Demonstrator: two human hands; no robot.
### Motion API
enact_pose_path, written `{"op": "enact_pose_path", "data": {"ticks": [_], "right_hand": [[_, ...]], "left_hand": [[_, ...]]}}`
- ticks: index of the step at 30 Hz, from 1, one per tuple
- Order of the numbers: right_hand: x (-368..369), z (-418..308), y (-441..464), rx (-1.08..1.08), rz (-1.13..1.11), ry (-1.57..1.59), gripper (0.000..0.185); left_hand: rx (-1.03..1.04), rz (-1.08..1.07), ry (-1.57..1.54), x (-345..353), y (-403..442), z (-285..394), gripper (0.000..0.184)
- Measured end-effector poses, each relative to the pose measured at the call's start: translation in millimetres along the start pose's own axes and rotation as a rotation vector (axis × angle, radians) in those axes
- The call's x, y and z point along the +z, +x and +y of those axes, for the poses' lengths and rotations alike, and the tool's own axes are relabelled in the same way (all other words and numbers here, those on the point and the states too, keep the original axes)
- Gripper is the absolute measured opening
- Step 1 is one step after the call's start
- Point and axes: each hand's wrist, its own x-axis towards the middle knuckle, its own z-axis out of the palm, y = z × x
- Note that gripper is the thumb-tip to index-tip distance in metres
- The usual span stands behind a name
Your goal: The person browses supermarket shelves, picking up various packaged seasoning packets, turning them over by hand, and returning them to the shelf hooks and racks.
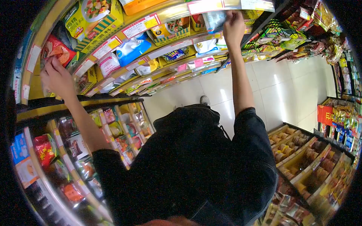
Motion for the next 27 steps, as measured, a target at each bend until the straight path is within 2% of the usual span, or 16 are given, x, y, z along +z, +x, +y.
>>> {"op": "enact_pose_path", "data": {"ticks": [1, 2, 4, 5, 8, 9, 12, 14, 16, 18, 22, 24, 25, 26, 27], "right_hand": [[11.4, 11.6, 14.2, -0.101, 0.048, -0.036, 0.019], [24.8, 29.9, 20.6, -0.055, 0.014, 0.000, 0.018], [40.1, 21.1, 36.5, -0.341, 0.021, -0.131, 0.017], [50.9, 22.7, 43.7, -0.400, 0.070, 0.057, 0.025], [54.6, 18.7, 32.4, -0.403, -0.057, -0.186, 0.015], [51.3, 20.4, 29.9, -0.362, -0.109, -0.172, 0.014], [31.4, 11.3, 4.9, -0.379, -0.055, -0.099, 0.032], [17.3, -6.8, -11.1, -0.370, -0.058, -0.090, 0.030], [4.5, -15.1, -21.3, -0.317, -0.188, -0.082, 0.033], [-3.8, -24.3, -27.8, -0.344, -0.160, -0.083, 0.037], [-36.7, -46.6, -47.2, -0.217, -0.129, 0.053, 0.036], [-68.9, -55.9, -45.1, -0.287, -0.160, 0.108, 0.033], [-83.2, -57.7, -34.7, -0.388, -0.046, 0.014, 0.034], [-101.6, -62.1, -17.1, -0.377, 0.002, 0.070, 0.034], [-117.2, -75.6, 8.2, -0.461, 0.065, 0.058, 0.029]], "left_hand": [[-0.009, -0.011, -0.027, -2.8, -3.7, 3.5, 0.038], [-0.020, -0.020, -0.054, -5.1, -7.1, 7.4, 0.037], [0.000, -0.011, -0.003, -9.0, -15.3, 22.6, 0.038], [0.010, -0.009, 0.022, -9.5, -19.7, 27.2, 0.038], [0.024, 0.047, -0.097, -2.2, -27.7, 30.8, 0.043], [0.017, 0.042, -0.111, -0.4, -30.0, 31.3, 0.044], [0.010, 0.046, -0.183, 0.1, -34.5, 37.7, 0.048], [0.045, 0.053, -0.237, -4.7, -34.0, 44.1, 0.050], [0.030, 0.028, -0.239, -6.3, -31.1, 47.7, 0.053], [0.010, -0.003, -0.229, -6.7, -23.1, 48.2, 0.055], [0.059, -0.011, -0.181, 7.0, 2.4, 28.9, 0.065], [0.002, 0.048, -0.012, 16.6, 3.6, 27.5, 0.062], [-0.025, 0.070, 0.079, 21.3, 1.7, 26.4, 0.061], [-0.169, -0.010, 0.143, 20.7, -2.5, 30.4, 0.070], [-0.191, 0.039, 0.089, 24.4, -7.5, 29.7, 0.072]]}}
